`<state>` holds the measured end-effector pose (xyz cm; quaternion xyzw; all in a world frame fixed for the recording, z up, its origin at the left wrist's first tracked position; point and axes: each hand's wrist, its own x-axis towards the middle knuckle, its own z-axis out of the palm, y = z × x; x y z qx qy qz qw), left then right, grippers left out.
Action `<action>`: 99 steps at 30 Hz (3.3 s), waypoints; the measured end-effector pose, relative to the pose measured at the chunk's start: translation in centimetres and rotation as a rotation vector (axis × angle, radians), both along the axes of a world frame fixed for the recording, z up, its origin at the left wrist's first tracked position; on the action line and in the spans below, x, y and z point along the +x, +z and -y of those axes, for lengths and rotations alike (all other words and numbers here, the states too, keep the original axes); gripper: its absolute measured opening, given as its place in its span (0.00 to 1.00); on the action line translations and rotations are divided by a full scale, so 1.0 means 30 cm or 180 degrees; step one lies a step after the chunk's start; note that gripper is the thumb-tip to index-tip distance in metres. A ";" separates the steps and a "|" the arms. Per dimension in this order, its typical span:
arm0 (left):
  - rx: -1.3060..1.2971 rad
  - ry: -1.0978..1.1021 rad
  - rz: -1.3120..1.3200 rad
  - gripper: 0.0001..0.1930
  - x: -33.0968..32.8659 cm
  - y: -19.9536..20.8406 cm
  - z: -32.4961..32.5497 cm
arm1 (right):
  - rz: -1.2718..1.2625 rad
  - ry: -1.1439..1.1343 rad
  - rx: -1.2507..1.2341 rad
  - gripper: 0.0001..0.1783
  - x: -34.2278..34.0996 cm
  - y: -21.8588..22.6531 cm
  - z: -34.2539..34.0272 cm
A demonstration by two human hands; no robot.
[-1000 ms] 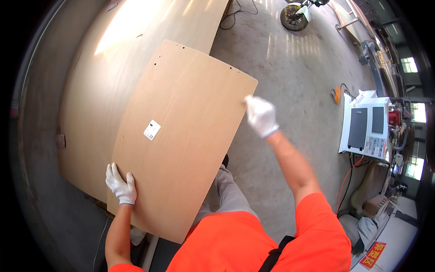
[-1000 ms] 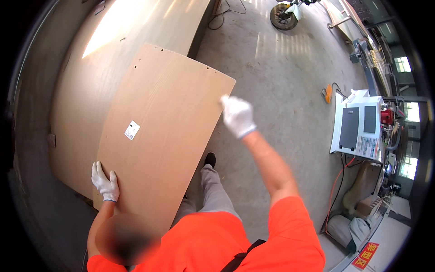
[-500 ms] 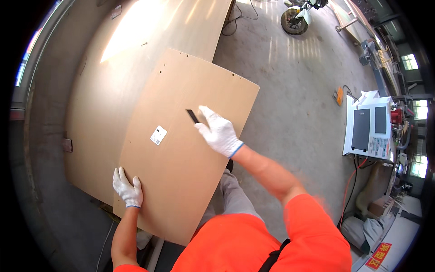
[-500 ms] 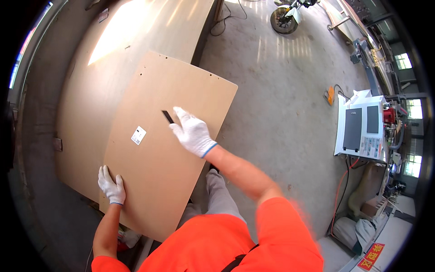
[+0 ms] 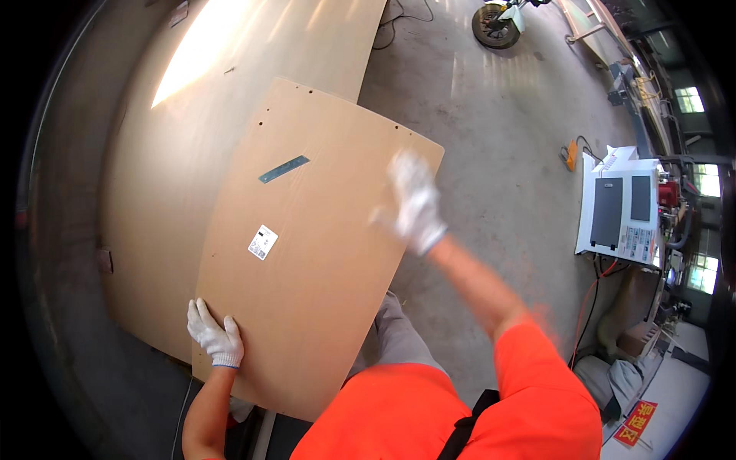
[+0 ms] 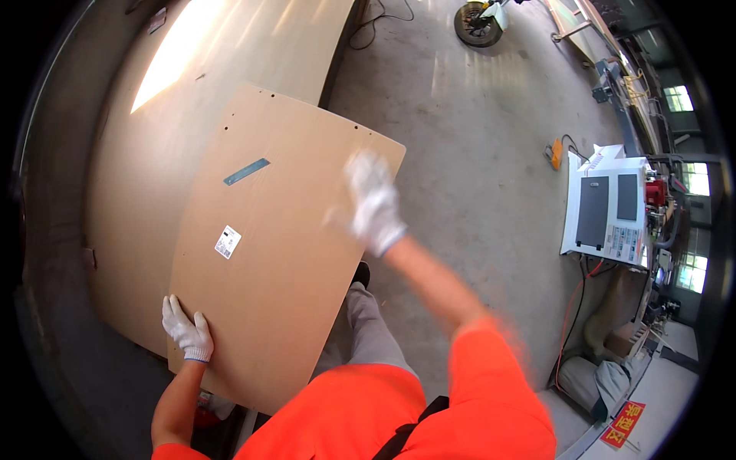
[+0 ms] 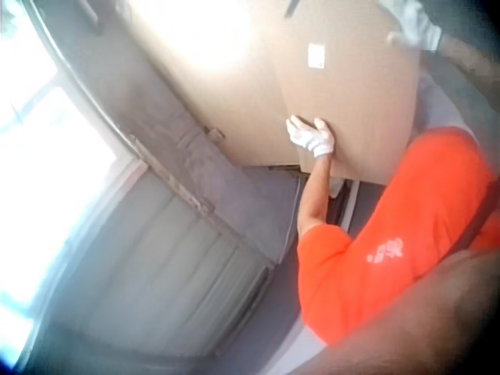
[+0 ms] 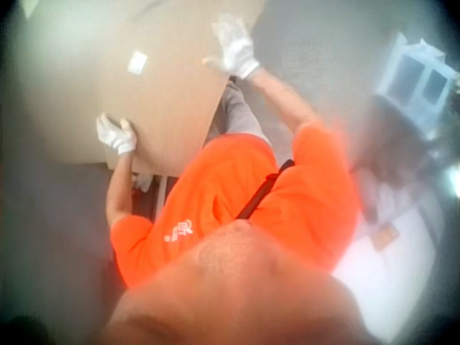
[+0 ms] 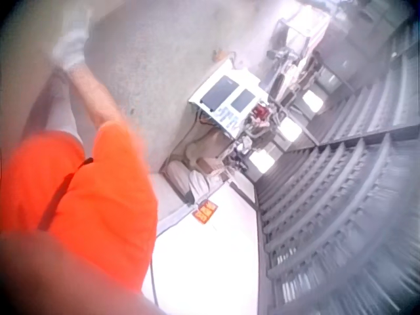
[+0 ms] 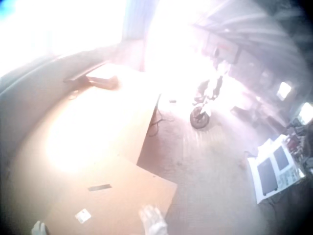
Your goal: The person sands the edges of a wooden board using a sanding block, wipes the surface with their gloved hands, and uses a heat gun on the board.
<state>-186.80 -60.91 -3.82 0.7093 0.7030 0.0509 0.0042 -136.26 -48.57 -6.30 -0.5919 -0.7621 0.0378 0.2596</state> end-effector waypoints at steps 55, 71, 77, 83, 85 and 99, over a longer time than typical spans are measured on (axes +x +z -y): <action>0.0404 0.0004 -0.0175 0.41 -0.010 -0.079 -0.013 | -0.0670 0.0593 -0.1148 0.51 -0.927 0.126 1.088; 0.0517 -0.0049 0.0046 0.41 -0.017 -0.044 -0.004 | -0.0841 0.1111 -0.0832 0.53 -1.016 0.021 1.285; 0.0424 -0.0203 0.0091 0.42 0.011 -0.030 0.002 | -0.0029 0.0040 -0.0425 0.55 -0.486 0.027 0.639; 0.0119 -0.0115 0.0224 0.45 0.003 -0.006 0.006 | 0.0815 -0.1020 -0.0678 0.62 0.009 -0.027 -0.061; 0.0030 -0.0079 0.0224 0.46 -0.008 0.005 0.016 | 0.0859 -0.1024 -0.0843 0.61 0.021 -0.011 -0.216; -0.0153 -0.0270 0.0334 0.46 -0.034 0.034 -0.018 | 0.0657 -0.0716 -0.0833 0.45 0.054 0.020 -0.354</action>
